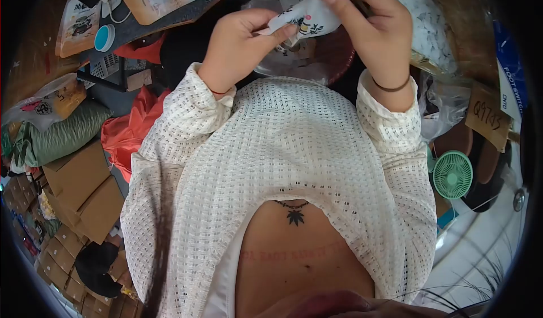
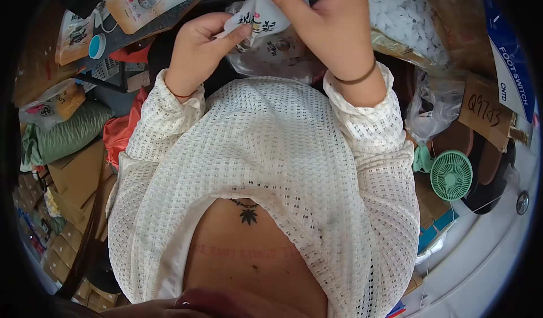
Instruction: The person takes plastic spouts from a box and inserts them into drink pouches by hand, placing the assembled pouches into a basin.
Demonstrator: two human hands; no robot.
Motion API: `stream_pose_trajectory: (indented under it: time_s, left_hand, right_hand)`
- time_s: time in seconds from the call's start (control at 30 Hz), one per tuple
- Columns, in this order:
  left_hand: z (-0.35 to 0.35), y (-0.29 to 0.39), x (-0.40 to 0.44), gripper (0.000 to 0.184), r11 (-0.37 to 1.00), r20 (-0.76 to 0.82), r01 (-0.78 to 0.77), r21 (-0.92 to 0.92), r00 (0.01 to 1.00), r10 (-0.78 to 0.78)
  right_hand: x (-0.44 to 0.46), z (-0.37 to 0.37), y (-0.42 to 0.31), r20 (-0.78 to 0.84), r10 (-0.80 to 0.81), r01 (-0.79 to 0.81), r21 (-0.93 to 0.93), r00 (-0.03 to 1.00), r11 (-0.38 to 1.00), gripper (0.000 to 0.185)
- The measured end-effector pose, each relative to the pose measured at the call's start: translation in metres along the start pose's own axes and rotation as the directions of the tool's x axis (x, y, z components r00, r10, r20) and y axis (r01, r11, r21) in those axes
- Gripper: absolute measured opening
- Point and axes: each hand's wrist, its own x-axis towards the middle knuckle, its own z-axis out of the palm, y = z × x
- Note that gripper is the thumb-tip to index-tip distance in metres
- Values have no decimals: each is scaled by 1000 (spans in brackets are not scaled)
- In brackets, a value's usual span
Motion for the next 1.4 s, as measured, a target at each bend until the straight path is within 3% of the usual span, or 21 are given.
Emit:
stream_pose_trajectory:
  time_s: [0.03, 0.1, 0.17, 0.3, 0.33, 0.4, 0.47, 0.5, 0.6, 0.73, 0.83, 0.93, 1.03, 1.13, 1.23, 1.33, 1.4]
  left_hand:
    - [6, -6, -1, 27, 988, 38, 68, -135, 997, -64]
    - [14, -1, -3, 32, 905, 167, 210, -371, 973, -157]
    - [24, 6, -4, 32, 876, 226, 269, -400, 955, -190]
    - [30, 8, 0, 30, 762, 394, 435, -480, 883, -256]
    - [31, 5, 1, 30, 761, 405, 435, -482, 881, -246]
    - [28, -6, 3, 29, 759, 417, 431, -488, 879, -232]
    - [23, -10, 10, 29, 761, 348, 382, -524, 912, -218]
    - [19, -12, 15, 29, 763, 314, 357, -539, 926, -211]
    - [6, -15, 36, 30, 717, 280, 345, -606, 936, -213]
    - [4, -21, 51, 32, 623, 264, 345, -702, 939, -222]
    - [3, -17, 48, 32, 645, 254, 336, -686, 942, -221]
    - [3, -16, 46, 32, 635, 275, 354, -687, 935, -224]
    - [2, -17, 43, 32, 634, 289, 377, -675, 926, -243]
    - [5, -18, 39, 33, 632, 323, 423, -649, 906, -274]
    - [10, -18, 34, 32, 629, 297, 441, -640, 897, -327]
    - [11, -26, 31, 32, 639, 269, 417, -646, 908, -320]
    - [12, -26, 24, 31, 747, 212, 378, -546, 926, -313]
  right_hand:
    - [3, -4, 6, 29, -207, 208, -240, 978, 948, 7]
    - [2, -8, 9, 27, -301, 285, -411, 953, 866, 10]
    - [-9, -27, 6, 167, 21, 35, -325, 986, 945, 21]
    - [-9, -44, 6, 261, 87, 15, -365, 961, 931, 25]
    - [-10, -52, 6, 220, -33, 154, -559, 975, 815, 27]
    - [-10, -78, 4, 225, -285, 332, -846, 932, 418, 31]
    - [-14, -109, 0, 162, -232, 240, -901, 959, 361, 39]
    - [-22, -116, 6, 112, -105, 142, -926, 988, 350, 40]
    - [-19, -114, 42, 212, -125, 236, -944, 969, 228, 40]
    - [0, -127, 62, 193, -158, 237, -909, 968, 344, 33]
    - [1, -133, 67, 134, -135, 174, -918, 982, 357, 27]
    - [2, -130, 69, 117, -235, 204, -896, 965, 395, 22]
    - [1, -120, 67, -23, -292, 105, -904, 956, 414, 21]
    - [-2, -124, 64, -43, -205, 53, -895, 978, 442, 21]
    - [-3, -124, 65, -48, -261, 70, -902, 964, 426, 21]
    - [3, -130, 66, -8, -433, 165, -918, 901, 361, 19]
    - [-1, -123, 59, -197, -366, 37, -839, 909, 542, 18]
